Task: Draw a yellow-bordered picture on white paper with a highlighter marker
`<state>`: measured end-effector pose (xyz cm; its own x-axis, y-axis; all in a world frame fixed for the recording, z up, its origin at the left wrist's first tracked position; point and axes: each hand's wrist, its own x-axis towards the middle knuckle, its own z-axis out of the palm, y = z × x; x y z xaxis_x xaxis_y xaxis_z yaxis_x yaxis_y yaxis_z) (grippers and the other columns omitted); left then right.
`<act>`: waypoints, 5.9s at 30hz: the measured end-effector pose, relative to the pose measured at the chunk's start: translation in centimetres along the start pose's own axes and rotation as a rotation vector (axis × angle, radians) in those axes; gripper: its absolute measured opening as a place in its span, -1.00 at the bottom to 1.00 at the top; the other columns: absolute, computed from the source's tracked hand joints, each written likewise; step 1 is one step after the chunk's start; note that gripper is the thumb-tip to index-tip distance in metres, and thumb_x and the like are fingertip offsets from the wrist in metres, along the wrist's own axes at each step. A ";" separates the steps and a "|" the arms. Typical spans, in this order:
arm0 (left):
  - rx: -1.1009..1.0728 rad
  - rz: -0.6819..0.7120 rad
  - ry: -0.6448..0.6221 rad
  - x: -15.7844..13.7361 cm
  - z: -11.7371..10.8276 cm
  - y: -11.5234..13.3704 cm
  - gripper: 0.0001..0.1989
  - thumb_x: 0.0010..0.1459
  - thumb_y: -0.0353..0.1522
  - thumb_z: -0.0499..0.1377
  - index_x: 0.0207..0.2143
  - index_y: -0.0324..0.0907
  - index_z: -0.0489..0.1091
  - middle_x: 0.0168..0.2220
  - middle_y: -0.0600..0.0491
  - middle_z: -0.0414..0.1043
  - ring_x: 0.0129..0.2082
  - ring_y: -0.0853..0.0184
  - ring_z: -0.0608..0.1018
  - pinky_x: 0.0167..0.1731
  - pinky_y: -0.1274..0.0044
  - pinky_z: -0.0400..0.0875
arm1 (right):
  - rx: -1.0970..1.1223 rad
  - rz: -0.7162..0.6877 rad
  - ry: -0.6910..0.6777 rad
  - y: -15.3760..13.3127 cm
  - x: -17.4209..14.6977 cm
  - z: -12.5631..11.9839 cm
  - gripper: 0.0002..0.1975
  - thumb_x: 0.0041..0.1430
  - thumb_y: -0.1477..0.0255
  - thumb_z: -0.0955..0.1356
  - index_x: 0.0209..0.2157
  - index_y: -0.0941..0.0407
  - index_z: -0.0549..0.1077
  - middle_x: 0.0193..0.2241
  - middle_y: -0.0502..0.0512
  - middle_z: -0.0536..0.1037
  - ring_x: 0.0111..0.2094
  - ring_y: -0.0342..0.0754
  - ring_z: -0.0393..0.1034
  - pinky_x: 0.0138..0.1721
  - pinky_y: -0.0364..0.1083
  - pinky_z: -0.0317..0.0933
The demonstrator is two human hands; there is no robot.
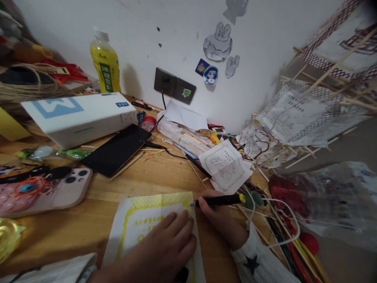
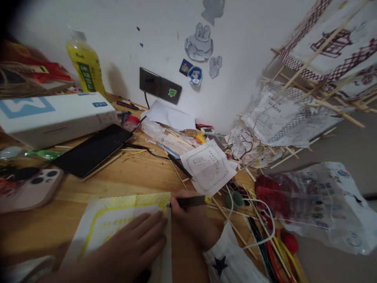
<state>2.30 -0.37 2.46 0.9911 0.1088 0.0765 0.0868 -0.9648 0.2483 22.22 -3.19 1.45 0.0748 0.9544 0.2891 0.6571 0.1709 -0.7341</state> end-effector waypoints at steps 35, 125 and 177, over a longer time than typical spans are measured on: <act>-0.057 -0.065 -0.044 0.2 -0.6 0.2 -0.46 0.17 -0.11 0.17 0.06 -0.31 0.37 0.17 -0.27 0.28 0.17 -0.05 0.30 0.11 0.18 0.22 | -0.054 0.071 0.062 0.2 -0.1 0.2 -0.78 0.14 0.40 0.25 -0.58 0.08 0.34 -0.61 -0.03 0.43 -0.55 -0.10 0.31 -0.48 -0.14 0.22; 0.144 -0.117 0.092 0.1 2.1 1.1 -0.60 0.23 -0.24 0.14 -0.01 -0.34 0.47 -0.08 -0.23 0.48 0.06 -0.09 0.42 -0.02 0.19 0.36 | 0.052 -0.013 -0.170 -0.4 -0.7 -0.4 -0.81 0.14 0.41 0.28 -0.50 0.07 0.48 -0.51 0.02 0.57 -0.45 -0.07 0.45 -0.37 -0.13 0.34; 0.233 -0.091 0.104 0.0 1.9 1.0 -0.63 0.25 -0.28 0.11 0.00 -0.33 0.45 -0.05 -0.26 0.47 0.04 -0.05 0.44 -0.01 0.19 0.32 | -0.018 -0.027 -0.213 -0.9 -2.1 -1.2 -0.79 0.17 0.38 0.26 -0.48 0.05 0.47 -0.51 0.02 0.56 -0.45 -0.05 0.45 -0.35 -0.11 0.41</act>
<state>2.57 -1.84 0.84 0.9634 0.2104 0.1661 0.2082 -0.9776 0.0307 22.38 -5.62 2.28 -0.1019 0.9800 0.1707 0.6703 0.1944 -0.7161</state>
